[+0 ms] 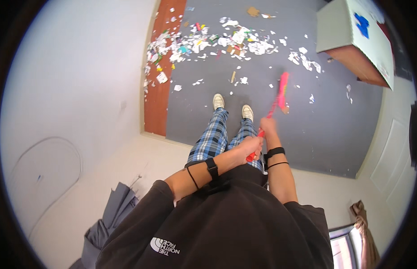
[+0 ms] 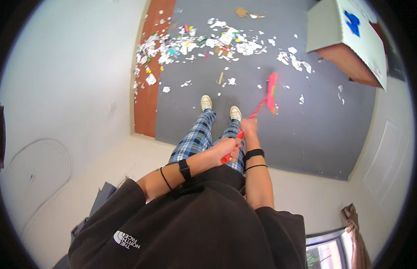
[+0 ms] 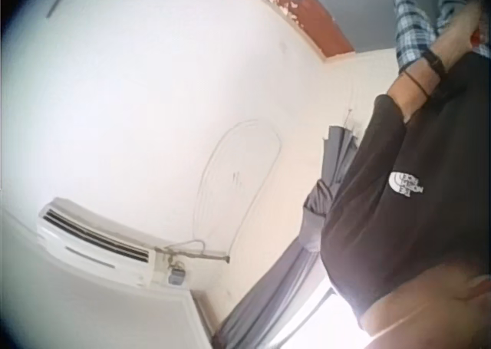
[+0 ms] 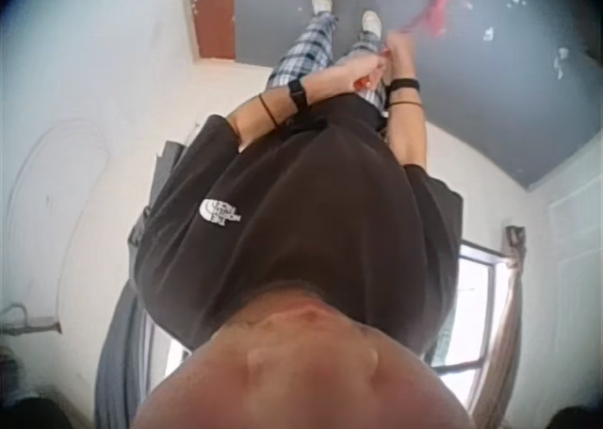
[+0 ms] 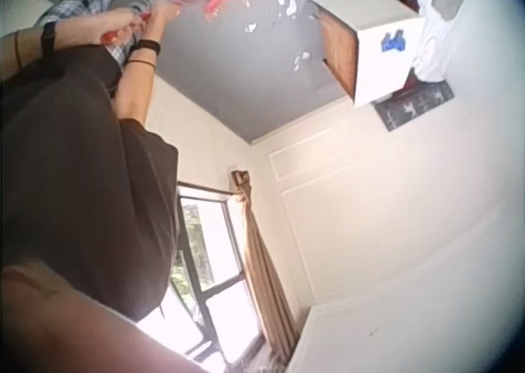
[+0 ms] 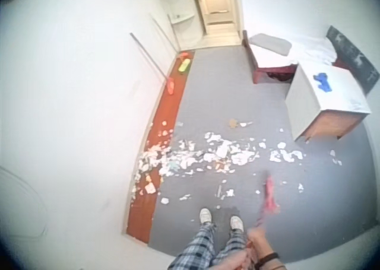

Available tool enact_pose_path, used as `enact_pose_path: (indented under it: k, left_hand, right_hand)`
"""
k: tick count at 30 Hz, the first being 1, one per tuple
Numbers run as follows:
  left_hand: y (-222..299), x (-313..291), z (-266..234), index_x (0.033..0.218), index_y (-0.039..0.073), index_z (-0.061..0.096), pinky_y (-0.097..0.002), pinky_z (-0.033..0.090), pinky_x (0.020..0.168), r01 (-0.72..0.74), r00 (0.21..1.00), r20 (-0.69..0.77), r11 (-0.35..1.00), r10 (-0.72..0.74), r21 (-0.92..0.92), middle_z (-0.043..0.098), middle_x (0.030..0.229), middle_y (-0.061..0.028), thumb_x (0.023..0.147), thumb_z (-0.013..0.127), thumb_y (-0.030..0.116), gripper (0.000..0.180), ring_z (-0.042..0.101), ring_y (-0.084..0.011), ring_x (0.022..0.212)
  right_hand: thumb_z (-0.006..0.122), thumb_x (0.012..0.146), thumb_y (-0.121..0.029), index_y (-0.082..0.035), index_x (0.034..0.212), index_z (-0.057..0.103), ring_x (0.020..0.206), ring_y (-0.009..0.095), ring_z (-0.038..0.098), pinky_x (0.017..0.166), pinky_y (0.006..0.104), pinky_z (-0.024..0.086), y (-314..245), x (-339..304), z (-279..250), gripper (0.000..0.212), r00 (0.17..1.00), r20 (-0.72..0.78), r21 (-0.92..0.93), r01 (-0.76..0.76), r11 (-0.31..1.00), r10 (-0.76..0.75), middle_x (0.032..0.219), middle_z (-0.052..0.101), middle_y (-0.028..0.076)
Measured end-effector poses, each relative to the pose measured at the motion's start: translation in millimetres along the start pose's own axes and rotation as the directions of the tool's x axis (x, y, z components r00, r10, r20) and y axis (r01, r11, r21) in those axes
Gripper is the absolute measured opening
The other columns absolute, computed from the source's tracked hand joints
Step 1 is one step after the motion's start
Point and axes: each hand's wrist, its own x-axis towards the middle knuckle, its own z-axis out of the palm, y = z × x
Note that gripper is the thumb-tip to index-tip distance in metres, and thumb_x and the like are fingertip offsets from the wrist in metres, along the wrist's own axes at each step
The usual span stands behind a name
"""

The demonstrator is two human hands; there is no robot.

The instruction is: Sweeping paper scraps and trash into a pile using a broom.

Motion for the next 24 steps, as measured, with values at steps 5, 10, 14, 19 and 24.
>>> enact_pose_path:
  k: [5,10,14,19,24]
  left_hand:
    - [15.9,-41.1,-68.4,0.081,0.007,0.041,-0.0225,0.023,0.032,-0.237,0.96,-0.176,0.967,0.218,-0.095,0.032,0.051,0.0055,0.088,0.042,0.02,0.015,0.03,-0.0047,0.037]
    - [60.5,-85.4,-127.4,0.077,0.009,0.041,-0.0234,0.028,0.033,-0.48,0.773,-0.509,0.873,0.378,-0.081,0.033,0.052,0.0051,0.087,0.038,0.016,0.013,0.031,-0.0065,0.037]
    - [66.5,-106.8,-128.1,0.075,0.008,0.038,-0.0246,0.029,0.033,-0.499,0.718,-0.56,0.867,0.414,0.0,0.036,0.054,0.0013,0.087,0.037,0.018,0.016,0.035,-0.0089,0.039]
    - [60.4,-120.2,-116.1,0.08,0.011,0.037,-0.0247,0.029,0.033,-0.33,0.922,-0.259,0.933,0.286,-0.145,0.033,0.052,0.0043,0.088,0.037,0.022,0.013,0.032,-0.0082,0.036]
    - [28.8,-72.5,-67.7,0.086,0.01,0.038,-0.0245,0.028,0.032,-0.032,0.999,0.008,0.999,0.032,0.038,0.031,0.051,0.004,0.09,0.04,0.033,0.024,0.031,-0.0073,0.037]
  right_hand:
    - [0.049,0.067,-0.009,0.004,0.095,0.054,0.051,0.024,0.058,0.045,0.0373,0.046,-20.5,-0.8,147.1,0.032,0.935,0.207,-0.004,0.294,0.956,-0.287,0.065,0.055,0.015]
    - [0.045,0.071,-0.004,0.001,0.084,0.049,0.038,0.017,0.045,0.033,0.0314,0.035,-123.7,-108.8,251.8,0.014,0.719,0.607,0.267,0.217,0.939,-0.339,0.055,0.048,0.007]
    - [0.044,0.072,-0.006,0.001,0.086,0.048,0.037,0.016,0.045,0.033,0.0313,0.036,-144.9,-131.8,274.6,0.015,0.621,0.73,0.3,0.084,0.95,-0.285,0.056,0.049,0.008]
    - [0.044,0.071,-0.006,-0.001,0.088,0.048,0.039,0.017,0.048,0.034,0.0311,0.038,-135.9,-128.2,217.0,0.018,0.826,0.336,0.273,0.375,0.886,-0.453,0.056,0.048,0.008]
    - [0.043,0.069,-0.007,0.0,0.098,0.048,0.045,0.023,0.055,0.039,0.0345,0.043,-69.9,-88.3,86.2,0.031,0.926,-0.088,0.091,0.375,0.922,-0.368,0.065,0.055,0.014]
